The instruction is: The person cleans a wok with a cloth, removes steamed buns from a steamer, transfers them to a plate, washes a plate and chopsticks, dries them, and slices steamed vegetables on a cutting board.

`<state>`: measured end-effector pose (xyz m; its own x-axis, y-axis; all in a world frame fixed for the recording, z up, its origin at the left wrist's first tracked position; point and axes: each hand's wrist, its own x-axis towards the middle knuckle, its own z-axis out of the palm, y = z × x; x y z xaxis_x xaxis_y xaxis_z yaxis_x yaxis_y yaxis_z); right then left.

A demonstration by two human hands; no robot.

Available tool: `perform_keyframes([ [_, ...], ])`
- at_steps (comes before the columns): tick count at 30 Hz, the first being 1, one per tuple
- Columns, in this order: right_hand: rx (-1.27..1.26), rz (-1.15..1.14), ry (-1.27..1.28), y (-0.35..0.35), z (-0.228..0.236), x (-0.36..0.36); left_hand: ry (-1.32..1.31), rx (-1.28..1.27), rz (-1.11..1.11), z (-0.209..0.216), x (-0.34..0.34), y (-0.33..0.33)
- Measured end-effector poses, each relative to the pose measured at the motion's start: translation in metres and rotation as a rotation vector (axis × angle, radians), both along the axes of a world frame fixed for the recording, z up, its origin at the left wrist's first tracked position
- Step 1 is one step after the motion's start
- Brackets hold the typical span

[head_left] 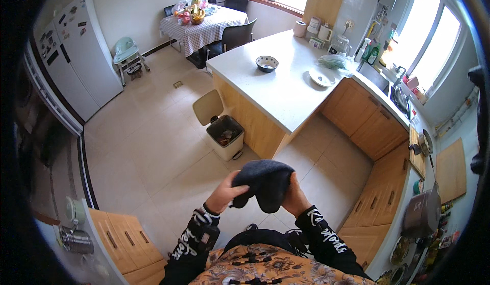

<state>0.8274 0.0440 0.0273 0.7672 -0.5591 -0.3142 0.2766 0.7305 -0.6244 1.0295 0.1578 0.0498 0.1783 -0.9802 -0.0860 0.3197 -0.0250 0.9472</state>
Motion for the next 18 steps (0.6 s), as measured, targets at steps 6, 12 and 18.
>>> perform_keyframes([
  [6, 0.145, -0.289, 0.012, -0.094, -0.010, -0.032, 0.119, 0.001, -0.120, -0.034, 0.043, -0.180],
  [12, 0.116, -0.566, 0.185, -0.184, -0.009, -0.028, 0.208, 0.069, 0.061, -0.072, 0.148, -0.395],
  [18, 0.184, -0.703, 0.270, -0.249, 0.005, 0.033, 0.207, 0.240, 0.078, -0.128, 0.230, -0.597],
])
